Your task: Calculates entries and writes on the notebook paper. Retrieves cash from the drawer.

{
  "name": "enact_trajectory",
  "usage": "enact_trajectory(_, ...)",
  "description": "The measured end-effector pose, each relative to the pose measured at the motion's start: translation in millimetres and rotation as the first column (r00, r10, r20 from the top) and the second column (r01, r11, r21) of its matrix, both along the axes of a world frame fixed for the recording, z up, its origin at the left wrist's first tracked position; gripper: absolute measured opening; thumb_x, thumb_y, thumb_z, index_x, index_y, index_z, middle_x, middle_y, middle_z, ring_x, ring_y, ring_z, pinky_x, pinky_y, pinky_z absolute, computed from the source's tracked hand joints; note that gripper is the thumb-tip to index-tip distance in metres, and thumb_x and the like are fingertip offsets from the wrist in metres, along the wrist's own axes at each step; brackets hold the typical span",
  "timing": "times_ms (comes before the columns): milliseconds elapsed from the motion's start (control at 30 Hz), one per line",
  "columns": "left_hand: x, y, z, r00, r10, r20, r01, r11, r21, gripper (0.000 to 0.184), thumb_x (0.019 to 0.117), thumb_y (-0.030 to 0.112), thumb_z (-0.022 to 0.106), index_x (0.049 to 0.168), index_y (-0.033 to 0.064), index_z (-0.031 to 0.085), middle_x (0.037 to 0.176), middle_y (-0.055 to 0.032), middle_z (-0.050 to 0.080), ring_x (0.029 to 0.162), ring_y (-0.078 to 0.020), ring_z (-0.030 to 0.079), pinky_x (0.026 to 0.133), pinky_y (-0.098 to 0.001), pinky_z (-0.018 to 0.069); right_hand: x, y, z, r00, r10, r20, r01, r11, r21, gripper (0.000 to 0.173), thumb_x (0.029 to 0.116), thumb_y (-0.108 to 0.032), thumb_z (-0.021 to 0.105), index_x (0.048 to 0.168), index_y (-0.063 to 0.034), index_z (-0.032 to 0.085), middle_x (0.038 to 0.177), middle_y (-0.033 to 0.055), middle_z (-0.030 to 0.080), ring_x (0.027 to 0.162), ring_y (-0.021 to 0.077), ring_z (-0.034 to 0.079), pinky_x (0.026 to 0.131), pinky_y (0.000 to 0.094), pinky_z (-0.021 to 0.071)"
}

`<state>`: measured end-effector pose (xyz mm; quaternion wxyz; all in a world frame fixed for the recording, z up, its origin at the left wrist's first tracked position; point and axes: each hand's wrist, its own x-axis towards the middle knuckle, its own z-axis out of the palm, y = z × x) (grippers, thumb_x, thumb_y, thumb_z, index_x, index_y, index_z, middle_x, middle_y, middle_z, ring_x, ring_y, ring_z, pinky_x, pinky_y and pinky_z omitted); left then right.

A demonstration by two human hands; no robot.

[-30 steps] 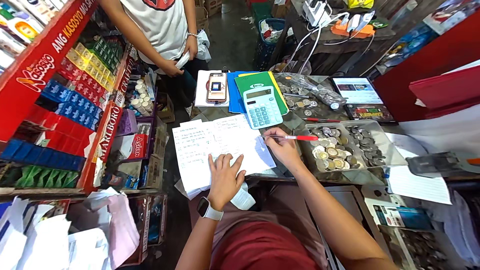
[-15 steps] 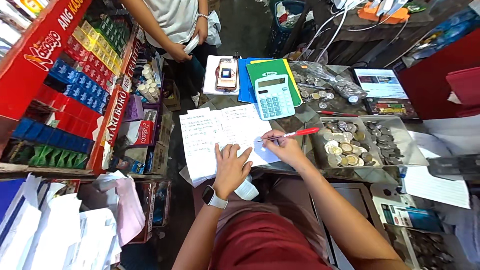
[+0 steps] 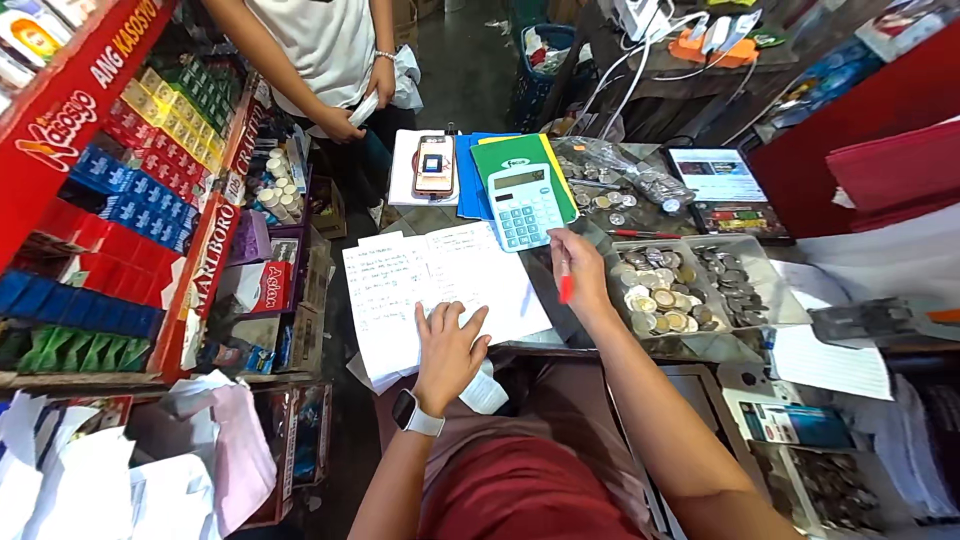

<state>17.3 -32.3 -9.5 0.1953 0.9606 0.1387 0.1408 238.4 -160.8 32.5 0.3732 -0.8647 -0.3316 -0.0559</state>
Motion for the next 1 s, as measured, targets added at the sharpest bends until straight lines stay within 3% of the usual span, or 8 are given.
enact_trajectory(133,0,1,-1,1.0,0.003,0.011,-0.003,1.0,0.016,0.042,0.1024,0.044,0.049,0.139,0.0305,0.065,0.129,-0.0147,0.065,0.13,-0.0427,0.054,0.111,-0.0805,0.0142,23,6,-4,1.0,-0.011,0.017,0.013,0.994,-0.111,0.025,0.1034,-0.011,0.055,0.118,0.0078,0.065,0.12,0.0302,0.064,0.121,0.0478,0.059,0.105,0.0573,0.046)
enact_trajectory(300,0,1,-4,0.999,0.008,0.035,-0.009,1.0,0.027,0.042,0.1017,0.045,0.049,0.138,0.0295,0.066,0.127,-0.0156,0.066,0.127,-0.0433,0.056,0.11,-0.0817,0.0168,28,16,-11,0.983,0.105,0.152,-0.071,0.975,-0.212,0.026,0.1029,-0.021,0.059,0.11,0.002,0.069,0.122,0.0252,0.067,0.131,0.0476,0.053,0.108,0.0652,0.0379)
enact_trajectory(467,-1,1,-4,0.999,0.008,0.031,-0.009,0.999,0.037,0.042,0.1019,0.045,0.049,0.138,0.0301,0.066,0.127,-0.0147,0.065,0.128,-0.0418,0.056,0.111,-0.0805,0.0157,25,19,-11,0.978,0.135,0.161,-0.084,0.954,-0.288,0.027,0.1028,-0.025,0.061,0.107,-0.0003,0.069,0.115,0.0214,0.069,0.127,0.046,0.055,0.108,0.0658,0.0348)
enact_trajectory(600,-1,1,-3,1.0,0.005,0.019,-0.005,1.0,0.029,0.043,0.1026,0.045,0.047,0.139,0.0298,0.065,0.128,-0.0148,0.065,0.129,-0.0426,0.055,0.111,-0.0803,0.0151,10,27,-7,0.936,0.284,0.206,-0.245,0.949,-0.198,0.021,0.1004,-0.019,0.06,0.104,-0.0011,0.071,0.114,0.0202,0.071,0.124,0.0464,0.057,0.105,0.0651,0.0399)
enact_trajectory(667,-1,1,-2,1.0,0.003,0.015,-0.004,1.0,0.028,0.043,0.1026,0.044,0.048,0.139,0.03,0.065,0.128,-0.0147,0.065,0.129,-0.0425,0.055,0.111,-0.0803,0.0152,7,29,-12,0.921,0.344,0.18,-0.302,0.926,-0.225,0.023,0.1019,-0.022,0.058,0.106,-0.0033,0.072,0.119,0.0177,0.07,0.127,0.0437,0.056,0.107,0.0648,0.0376)
enact_trajectory(733,-1,1,-1,1.0,0.004,0.004,-0.004,1.0,0.018,0.043,0.1028,0.044,0.048,0.14,0.0302,0.064,0.129,-0.0145,0.064,0.13,-0.0422,0.054,0.112,-0.0802,0.0144,5,27,-14,0.928,0.336,0.163,-0.295,0.927,-0.231,0.026,0.1031,-0.025,0.057,0.106,-0.0039,0.072,0.119,0.0166,0.071,0.128,0.0427,0.056,0.108,0.0655,0.0345)
enact_trajectory(833,-1,0,-1,1.0,0.009,0.003,-0.009,1.0,0.02,0.043,0.103,0.045,0.047,0.14,0.0309,0.064,0.129,-0.014,0.064,0.13,-0.0416,0.054,0.112,-0.08,0.0139,3,22,-12,0.937,0.272,0.218,-0.224,0.95,-0.218,0.03,0.1027,-0.029,0.056,0.101,-0.0036,0.072,0.104,0.0165,0.072,0.12,0.0433,0.06,0.106,0.0652,0.0365)
enact_trajectory(1000,-1,1,-2,1.0,0.005,-0.001,-0.005,1.0,0.027,0.043,0.1029,0.045,0.047,0.14,0.031,0.064,0.128,-0.0141,0.065,0.129,-0.0416,0.055,0.112,-0.0801,0.0144,-4,19,-10,0.93,0.29,0.228,-0.23,0.939,-0.255,0.032,0.1025,-0.032,0.056,0.102,-0.0039,0.073,0.104,0.0167,0.073,0.117,0.0435,0.062,0.104,0.064,0.0391)
